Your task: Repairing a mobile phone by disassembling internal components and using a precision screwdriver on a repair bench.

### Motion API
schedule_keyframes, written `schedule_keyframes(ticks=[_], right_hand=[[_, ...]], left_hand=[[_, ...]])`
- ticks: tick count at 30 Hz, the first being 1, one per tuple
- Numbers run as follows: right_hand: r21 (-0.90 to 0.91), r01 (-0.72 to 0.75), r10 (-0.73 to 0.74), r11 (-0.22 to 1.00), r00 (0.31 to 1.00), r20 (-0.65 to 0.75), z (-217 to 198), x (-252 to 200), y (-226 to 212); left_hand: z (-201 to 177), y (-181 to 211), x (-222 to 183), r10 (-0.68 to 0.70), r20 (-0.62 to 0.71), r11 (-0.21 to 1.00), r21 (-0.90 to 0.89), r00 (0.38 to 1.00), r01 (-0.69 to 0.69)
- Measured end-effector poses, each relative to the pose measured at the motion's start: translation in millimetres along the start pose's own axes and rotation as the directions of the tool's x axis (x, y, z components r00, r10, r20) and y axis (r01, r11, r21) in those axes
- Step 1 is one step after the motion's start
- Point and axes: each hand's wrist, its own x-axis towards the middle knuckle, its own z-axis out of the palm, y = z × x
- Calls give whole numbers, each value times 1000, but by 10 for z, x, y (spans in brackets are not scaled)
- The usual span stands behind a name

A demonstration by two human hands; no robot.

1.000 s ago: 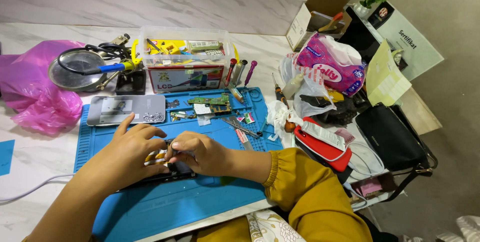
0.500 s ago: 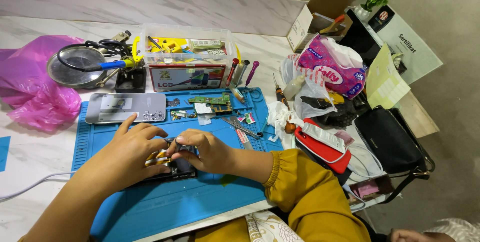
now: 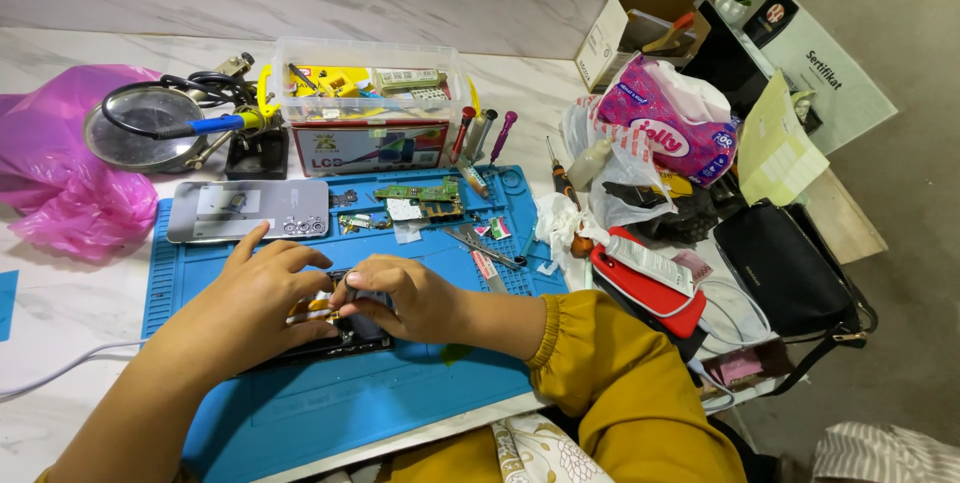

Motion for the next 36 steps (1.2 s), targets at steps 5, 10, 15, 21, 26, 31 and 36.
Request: schedule_keyframes(ticks=[5, 10, 15, 21, 26, 31, 36], right_hand=[[-11, 12, -12, 1000, 1000, -9, 6, 2, 6], [-20, 13, -14, 1000, 1000, -11, 12, -6, 6], [-13, 18, -18, 1000, 1000, -4, 0, 10, 0], [1, 2, -2, 1000, 1000, 4, -2, 3, 9], [0, 5, -5, 1000, 1000, -2, 5, -7, 19], [11, 3, -3, 1000, 1000, 2, 5, -12, 30], [23, -2, 2, 1000, 1000, -5, 3, 0, 12]], left_hand=[[-19, -1, 6, -8, 20, 1000, -6, 1000, 9], [-26, 11, 2, 3, -2, 1000, -12, 1000, -3], [-27, 10, 4, -13, 21, 1000, -10, 1000, 13], [-16, 9, 13, -25, 34, 1000, -3, 999, 25], [-23, 6, 10, -16, 23, 1000, -11, 1000, 16], [-9, -2, 9, -11, 5, 1000, -21, 1000, 11], [-19, 3, 8, -7, 8, 1000, -21, 1000, 7]])
